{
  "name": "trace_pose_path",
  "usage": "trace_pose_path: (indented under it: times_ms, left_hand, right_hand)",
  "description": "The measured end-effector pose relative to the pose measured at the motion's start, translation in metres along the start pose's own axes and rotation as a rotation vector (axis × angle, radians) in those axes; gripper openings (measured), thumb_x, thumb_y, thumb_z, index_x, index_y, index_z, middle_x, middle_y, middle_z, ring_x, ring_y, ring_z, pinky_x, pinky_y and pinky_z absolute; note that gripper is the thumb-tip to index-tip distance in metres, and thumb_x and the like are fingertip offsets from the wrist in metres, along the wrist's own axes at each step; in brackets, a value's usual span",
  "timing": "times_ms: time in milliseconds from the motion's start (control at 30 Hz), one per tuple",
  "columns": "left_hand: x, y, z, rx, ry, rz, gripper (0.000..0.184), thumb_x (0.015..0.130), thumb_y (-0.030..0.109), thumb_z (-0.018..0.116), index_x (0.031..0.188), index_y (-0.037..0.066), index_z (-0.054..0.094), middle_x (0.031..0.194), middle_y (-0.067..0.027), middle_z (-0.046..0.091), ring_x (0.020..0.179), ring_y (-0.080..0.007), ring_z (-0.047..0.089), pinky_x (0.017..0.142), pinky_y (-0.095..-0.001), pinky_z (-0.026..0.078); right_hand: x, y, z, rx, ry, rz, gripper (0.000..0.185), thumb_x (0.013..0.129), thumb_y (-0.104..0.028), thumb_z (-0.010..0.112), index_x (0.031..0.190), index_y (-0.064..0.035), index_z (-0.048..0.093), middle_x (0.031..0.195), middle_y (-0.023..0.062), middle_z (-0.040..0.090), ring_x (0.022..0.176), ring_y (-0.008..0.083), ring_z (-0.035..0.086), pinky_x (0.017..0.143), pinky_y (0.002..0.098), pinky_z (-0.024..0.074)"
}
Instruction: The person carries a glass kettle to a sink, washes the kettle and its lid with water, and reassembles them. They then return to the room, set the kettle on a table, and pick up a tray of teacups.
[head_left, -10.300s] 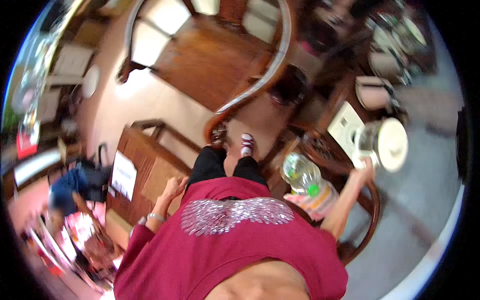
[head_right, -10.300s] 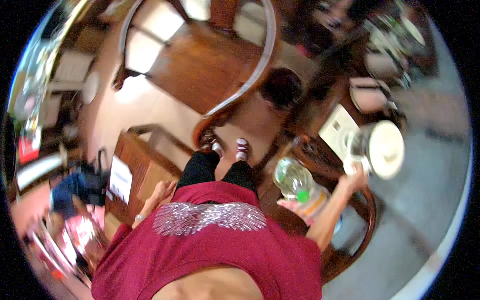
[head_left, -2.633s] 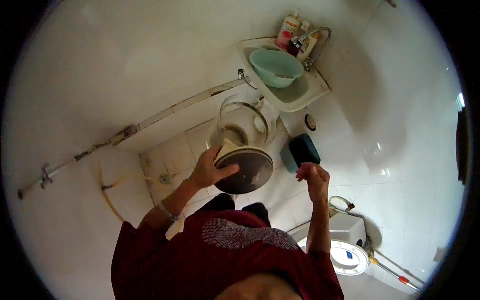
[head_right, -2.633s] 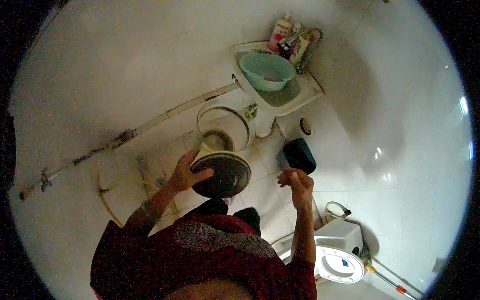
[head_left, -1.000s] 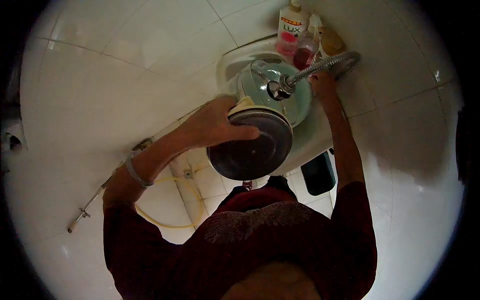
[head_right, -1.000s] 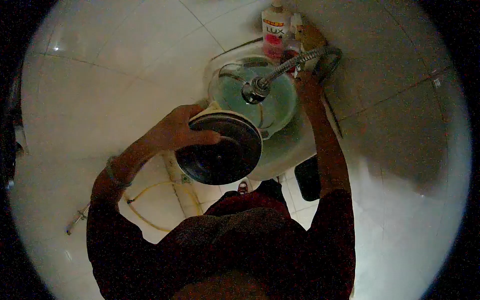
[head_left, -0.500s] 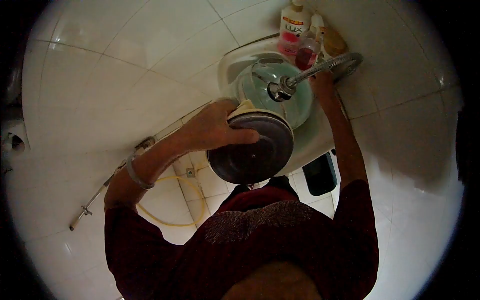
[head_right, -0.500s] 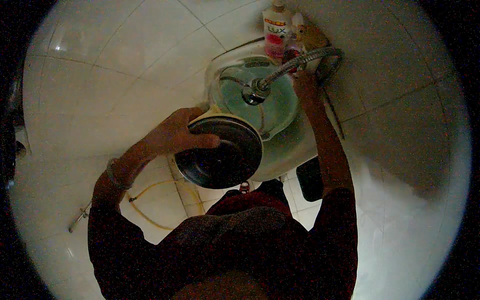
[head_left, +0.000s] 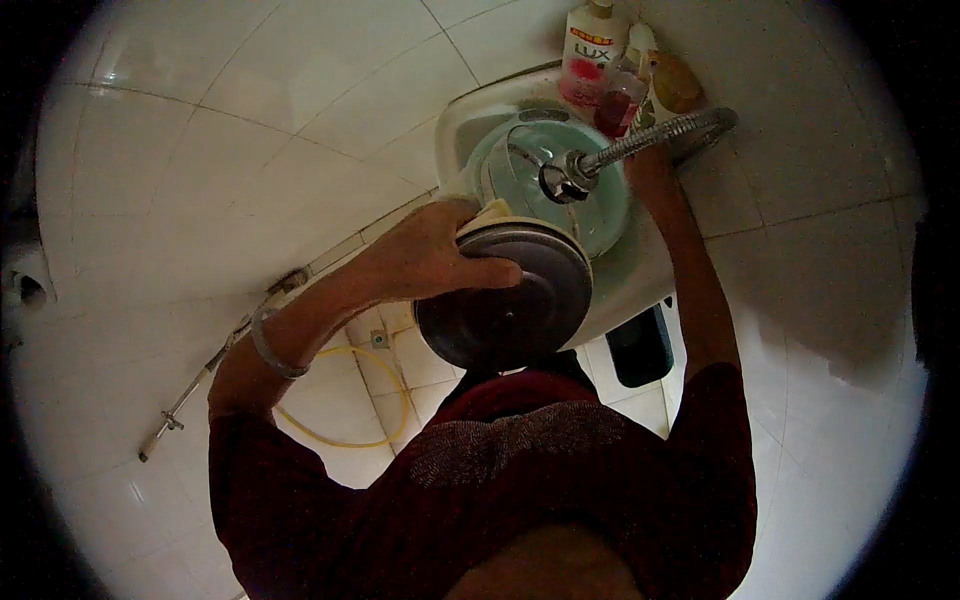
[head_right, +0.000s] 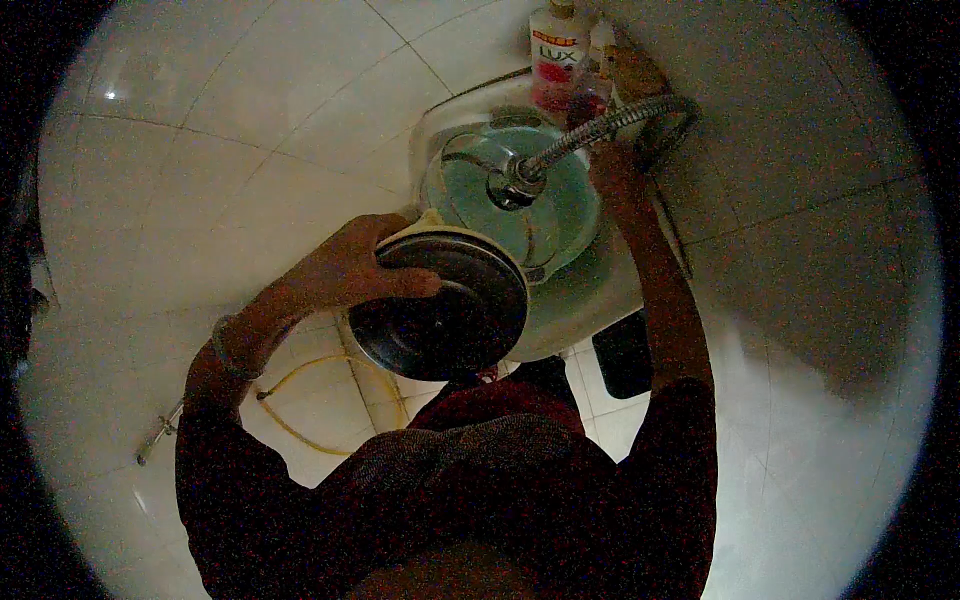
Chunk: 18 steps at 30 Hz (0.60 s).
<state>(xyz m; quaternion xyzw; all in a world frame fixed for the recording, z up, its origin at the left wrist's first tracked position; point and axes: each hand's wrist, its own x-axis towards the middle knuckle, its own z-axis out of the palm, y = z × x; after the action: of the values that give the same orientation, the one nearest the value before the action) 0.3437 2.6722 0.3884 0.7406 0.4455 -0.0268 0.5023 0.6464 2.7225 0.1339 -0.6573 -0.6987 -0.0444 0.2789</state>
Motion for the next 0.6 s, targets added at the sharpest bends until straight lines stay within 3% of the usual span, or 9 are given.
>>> trace_pose_path:
  times_ms: [33, 100, 367, 600]
  left_hand:
    - [-0.002, -0.001, 0.000, 0.006, 0.001, 0.005, 0.054, 0.064, 0.039, 0.072, 0.092, -0.005, 0.059, 0.084, -0.0163, 0.062, 0.078, -0.0232, 0.060, 0.072, -0.0328, 0.046]
    - [-0.001, -0.004, 0.000, 0.035, 0.008, 0.012, 0.053, 0.064, 0.039, 0.072, 0.092, -0.004, 0.059, 0.084, -0.0160, 0.062, 0.077, -0.0226, 0.060, 0.071, -0.0326, 0.046]
    - [-0.001, 0.007, -0.003, -0.054, -0.039, -0.064, 0.051, 0.064, 0.039, 0.071, 0.092, -0.002, 0.061, 0.081, -0.0130, 0.063, 0.074, -0.0198, 0.061, 0.069, -0.0311, 0.047]
    - [-0.002, 0.008, -0.001, -0.022, -0.043, -0.100, 0.050, 0.065, 0.040, 0.070, 0.090, -0.003, 0.062, 0.079, -0.0127, 0.064, 0.071, -0.0198, 0.061, 0.068, -0.0310, 0.047]
  right_hand:
    - [0.002, -0.001, -0.005, 0.028, -0.009, -0.027, 0.041, 0.071, -0.006, 0.056, 0.110, 0.0050, 0.047, 0.101, 0.0262, 0.051, 0.095, 0.0426, 0.047, 0.082, 0.0463, 0.0390]
    - [0.001, 0.000, 0.003, 0.052, -0.088, 0.083, 0.042, 0.072, -0.006, 0.055, 0.111, 0.0050, 0.046, 0.101, 0.0263, 0.050, 0.095, 0.0425, 0.047, 0.082, 0.0461, 0.0389]
    - [0.003, -0.001, 0.007, 0.114, -0.232, 0.221, 0.031, 0.075, -0.006, 0.050, 0.103, 0.0047, 0.045, 0.100, 0.0250, 0.051, 0.095, 0.0405, 0.048, 0.082, 0.0451, 0.0389]
    - [-0.005, 0.024, 0.042, 0.126, -0.158, 0.156, 0.033, 0.072, -0.005, 0.049, 0.104, 0.0044, 0.047, 0.100, 0.0249, 0.052, 0.096, 0.0407, 0.048, 0.083, 0.0463, 0.0389]
